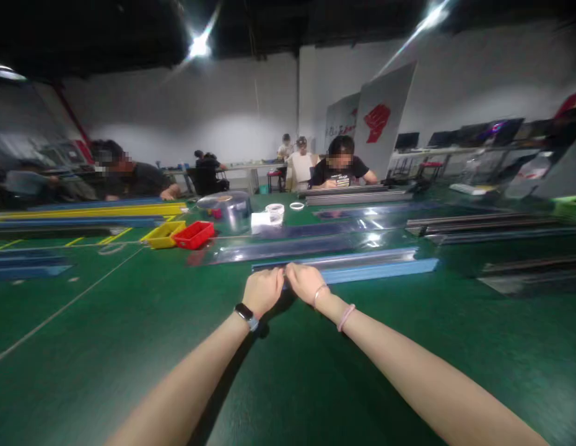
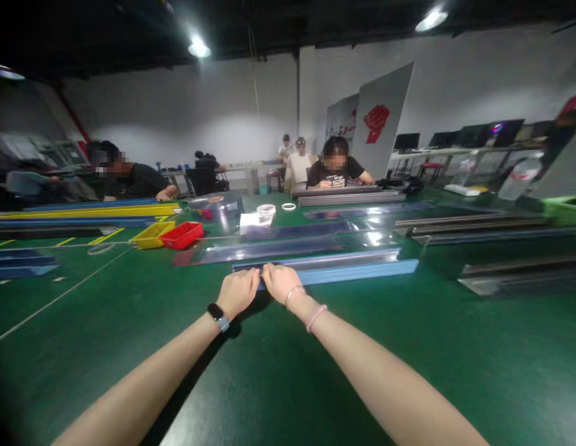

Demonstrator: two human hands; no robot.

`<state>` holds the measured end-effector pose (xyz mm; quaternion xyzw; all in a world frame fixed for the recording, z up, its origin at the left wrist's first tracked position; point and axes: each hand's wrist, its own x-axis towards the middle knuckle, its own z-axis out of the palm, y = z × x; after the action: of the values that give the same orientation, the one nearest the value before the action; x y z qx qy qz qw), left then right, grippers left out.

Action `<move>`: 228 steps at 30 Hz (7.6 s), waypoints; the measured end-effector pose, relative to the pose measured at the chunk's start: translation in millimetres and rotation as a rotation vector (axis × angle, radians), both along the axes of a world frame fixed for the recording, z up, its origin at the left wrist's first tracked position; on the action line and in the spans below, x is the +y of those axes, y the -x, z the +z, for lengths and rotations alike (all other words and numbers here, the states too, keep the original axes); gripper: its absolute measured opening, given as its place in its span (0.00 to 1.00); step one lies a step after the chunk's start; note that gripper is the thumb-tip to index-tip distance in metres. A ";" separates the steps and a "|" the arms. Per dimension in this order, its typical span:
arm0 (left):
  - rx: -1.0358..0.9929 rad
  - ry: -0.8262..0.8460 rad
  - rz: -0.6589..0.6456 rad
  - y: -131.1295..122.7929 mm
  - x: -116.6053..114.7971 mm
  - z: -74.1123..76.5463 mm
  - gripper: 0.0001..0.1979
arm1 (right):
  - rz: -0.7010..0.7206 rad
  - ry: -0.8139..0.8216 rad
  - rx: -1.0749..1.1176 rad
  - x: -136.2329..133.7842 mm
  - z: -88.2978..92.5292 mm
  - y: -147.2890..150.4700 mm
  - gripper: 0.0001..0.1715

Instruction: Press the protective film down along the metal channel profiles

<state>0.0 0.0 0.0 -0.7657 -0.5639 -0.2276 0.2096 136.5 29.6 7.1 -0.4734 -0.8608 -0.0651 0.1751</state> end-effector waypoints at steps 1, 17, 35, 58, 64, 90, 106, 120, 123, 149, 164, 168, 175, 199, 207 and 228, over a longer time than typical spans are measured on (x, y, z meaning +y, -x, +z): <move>-0.003 -0.008 -0.005 0.2 -0.2 0.5 0.16 | 0.018 0.005 -0.019 -0.1 0.5 0.5 0.21; -0.040 -0.029 -0.029 1.6 -0.4 -0.1 0.16 | 0.016 -0.004 0.012 0.7 -0.6 0.2 0.21; 0.008 -0.021 -0.078 1.2 0.4 -0.1 0.16 | 0.054 -0.020 -0.041 2.0 0.2 1.8 0.17; -0.006 0.012 -0.097 0.6 -1.0 1.6 0.15 | -0.029 -0.004 -0.075 1.5 0.2 4.0 0.20; 0.005 0.009 -0.076 1.0 1.6 0.5 0.16 | 0.017 -0.046 -0.062 1.1 -3.6 3.0 0.19; -0.009 -0.026 -0.087 0.0 -0.9 3.6 0.17 | -0.015 -0.059 -0.087 -0.9 -0.9 1.7 0.19; -0.005 -0.044 -0.072 1.0 -2.2 6.2 0.16 | -0.074 -0.008 -0.032 -0.5 -1.1 2.5 0.20; 0.005 -0.020 -0.025 0.6 0.2 1.8 0.17 | -0.020 -0.076 -0.033 -0.9 -2.9 0.4 0.19; 0.000 -0.010 -0.002 0.0 0.0 2.2 0.17 | -0.029 -0.083 -0.025 -1.4 -2.2 1.2 0.20; -0.003 0.021 0.081 -1.0 -0.7 2.8 0.20 | -0.104 -0.117 -0.123 -3.4 -3.1 5.7 0.17; -0.013 0.011 0.043 -1.4 -1.6 4.8 0.19 | -0.062 -0.109 -0.140 -3.1 -2.4 4.2 0.17; -0.013 0.042 0.048 -1.0 -0.8 3.2 0.21 | -0.066 -0.087 -0.139 -4.0 -0.8 4.0 0.17; -0.026 0.035 0.039 -0.9 -2.3 5.4 0.20 | -0.026 -0.133 -0.137 -4.4 -2.4 3.6 0.18; -0.024 0.057 0.011 -0.5 -2.3 4.8 0.20 | -0.048 -0.078 -0.114 -6.0 1.8 4.7 0.19; -0.029 0.025 0.007 -0.3 -2.4 5.3 0.19 | -0.054 -0.083 -0.096 -6.9 2.5 4.3 0.19; 0.002 0.029 -0.004 0.5 -2.2 4.9 0.19 | -0.045 -0.117 -0.019 -5.4 -1.2 4.1 0.19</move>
<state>-0.5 -2.2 4.9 -0.7701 -0.5652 -0.2190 0.1988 132.4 24.2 5.9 -0.4812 -0.8462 -0.1237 0.1929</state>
